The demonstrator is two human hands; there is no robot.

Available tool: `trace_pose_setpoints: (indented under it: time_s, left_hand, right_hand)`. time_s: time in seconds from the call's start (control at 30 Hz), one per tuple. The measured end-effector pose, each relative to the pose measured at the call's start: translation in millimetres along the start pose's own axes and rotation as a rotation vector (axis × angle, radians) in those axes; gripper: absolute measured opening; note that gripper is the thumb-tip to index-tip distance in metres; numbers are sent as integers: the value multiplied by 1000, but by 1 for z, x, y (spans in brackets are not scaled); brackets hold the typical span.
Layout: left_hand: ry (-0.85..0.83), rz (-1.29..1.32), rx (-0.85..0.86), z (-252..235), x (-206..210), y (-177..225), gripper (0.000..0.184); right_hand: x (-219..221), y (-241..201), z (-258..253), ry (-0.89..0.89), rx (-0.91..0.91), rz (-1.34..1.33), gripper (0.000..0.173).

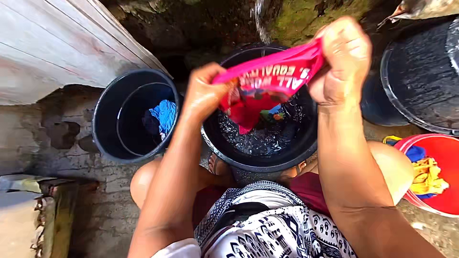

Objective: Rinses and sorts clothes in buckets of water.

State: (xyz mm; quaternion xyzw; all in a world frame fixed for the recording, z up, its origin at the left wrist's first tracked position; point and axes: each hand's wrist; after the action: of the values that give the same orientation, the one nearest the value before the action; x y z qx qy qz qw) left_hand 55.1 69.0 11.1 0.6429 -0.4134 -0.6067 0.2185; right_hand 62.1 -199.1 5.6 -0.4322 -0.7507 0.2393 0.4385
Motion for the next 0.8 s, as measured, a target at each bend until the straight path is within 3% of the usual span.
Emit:
trace_pose_setpoints:
  time_s: [0.07, 0.13, 0.2, 0.27, 0.33, 0.47, 0.53, 0.6, 0.67, 0.73, 0.8]
  left_hand:
    - [-267, -175, -205, 4, 43, -48, 21]
    - [-549, -366, -303, 9, 84, -100, 35]
    - [-728, -510, -342, 26, 126, -149, 51]
    - [-883, -629, -355, 52, 166, -183, 60]
    - [-1079, -718, -410, 70, 190, -179, 60]
    - [-1401, -803, -409, 85, 211, -132, 44]
    - [-1375, -720, -364, 84, 216, -126, 45]
    - [-1295, -570, -352, 81, 211, -126, 57]
    - [-1225, -447, -388, 82, 200, -132, 62]
    - [-1105, -342, -452, 79, 186, -133, 61]
    - [-875, -209, -576, 67, 164, -120, 53]
  right_hand:
    - [-25, 34, 16, -133, 345, 281, 15]
    - [-48, 88, 49, -430, 668, 719, 10]
    - [-56, 153, 108, -600, 907, 982, 30]
    - [-55, 191, 161, -720, 1127, 1064, 53]
    - [-49, 200, 186, -885, 1332, 1077, 64]
    - [-36, 187, 188, -1191, 1592, 1121, 39]
    - [-35, 183, 176, -1220, 1598, 1068, 38]
    - [-37, 176, 157, -1118, 1466, 952, 32]
    - [-35, 158, 125, -850, 1252, 737, 23]
    - [-33, 135, 90, -533, 923, 550, 16]
    - [-27, 109, 59, -383, 753, 523, 28]
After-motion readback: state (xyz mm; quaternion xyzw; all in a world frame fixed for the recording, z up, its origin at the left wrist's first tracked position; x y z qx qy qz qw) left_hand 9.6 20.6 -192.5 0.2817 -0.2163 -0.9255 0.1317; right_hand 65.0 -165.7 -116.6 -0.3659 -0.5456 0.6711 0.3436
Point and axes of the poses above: each hand's wrist, its own z-axis away from the middle knuckle, its own x-axis out of the palm, y = z × x, and after that the axes turned 12 degrees about -z, right-handed
